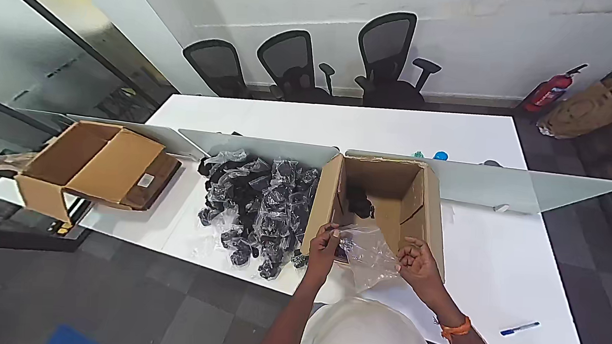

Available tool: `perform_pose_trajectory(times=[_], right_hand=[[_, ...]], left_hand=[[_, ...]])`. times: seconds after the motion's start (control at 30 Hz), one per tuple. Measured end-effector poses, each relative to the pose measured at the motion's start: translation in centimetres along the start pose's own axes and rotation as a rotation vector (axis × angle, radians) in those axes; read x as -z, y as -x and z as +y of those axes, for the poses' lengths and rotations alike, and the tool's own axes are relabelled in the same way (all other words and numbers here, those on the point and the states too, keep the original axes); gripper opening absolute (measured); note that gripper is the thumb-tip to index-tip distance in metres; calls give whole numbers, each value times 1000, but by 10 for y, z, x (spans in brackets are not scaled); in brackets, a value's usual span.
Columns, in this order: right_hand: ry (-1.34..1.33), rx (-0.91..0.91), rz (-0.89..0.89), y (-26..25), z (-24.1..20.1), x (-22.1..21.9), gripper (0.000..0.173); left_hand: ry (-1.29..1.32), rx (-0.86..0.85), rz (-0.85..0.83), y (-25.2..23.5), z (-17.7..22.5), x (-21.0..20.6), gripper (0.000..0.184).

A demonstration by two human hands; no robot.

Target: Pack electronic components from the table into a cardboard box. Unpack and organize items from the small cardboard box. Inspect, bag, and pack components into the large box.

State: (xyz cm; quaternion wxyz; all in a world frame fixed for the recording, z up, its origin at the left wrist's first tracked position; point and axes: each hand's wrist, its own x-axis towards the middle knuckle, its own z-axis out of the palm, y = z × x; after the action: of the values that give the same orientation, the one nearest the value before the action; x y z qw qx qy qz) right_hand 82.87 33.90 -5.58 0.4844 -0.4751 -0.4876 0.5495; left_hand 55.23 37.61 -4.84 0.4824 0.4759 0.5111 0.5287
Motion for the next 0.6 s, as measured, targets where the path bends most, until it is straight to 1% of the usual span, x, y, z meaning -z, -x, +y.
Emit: perform_pose_trajectory(times=[0.1, 0.13, 0.17, 0.23, 0.3, 0.33, 0.37, 0.47, 0.53, 0.6], right_hand=[[59, 73, 13, -2, 4, 5, 62], [93, 116, 26, -5, 4, 6, 60], [120, 160, 48, -9, 4, 5, 62], [150, 223, 97, -19, -1, -2, 71], [156, 217, 110, -29, -2, -14, 80], [139, 183, 100, -33, 0, -21, 80], [104, 118, 79, -35, 2, -27, 76], [-85, -85, 42, -39, 13, -38, 41], [-121, -145, 50, -38, 21, -38, 28], [-155, -144, 75, -35, 26, -35, 21]], left_hand=[[-23, 2, -77, 0, -10, -5, 21], [-45, -7, -99, -2, -13, -7, 20], [-57, -14, -124, -4, -17, -8, 19], [-39, -11, -186, -9, -20, -13, 19], [-5, 18, -275, -11, -19, -17, 19], [5, 40, -330, -11, -20, -18, 19], [12, 55, -377, -11, -22, -19, 19], [14, 53, -429, -9, -31, -17, 16], [-8, 20, -403, -8, -38, -13, 13], [-14, 1, -359, -8, -42, -10, 13]])
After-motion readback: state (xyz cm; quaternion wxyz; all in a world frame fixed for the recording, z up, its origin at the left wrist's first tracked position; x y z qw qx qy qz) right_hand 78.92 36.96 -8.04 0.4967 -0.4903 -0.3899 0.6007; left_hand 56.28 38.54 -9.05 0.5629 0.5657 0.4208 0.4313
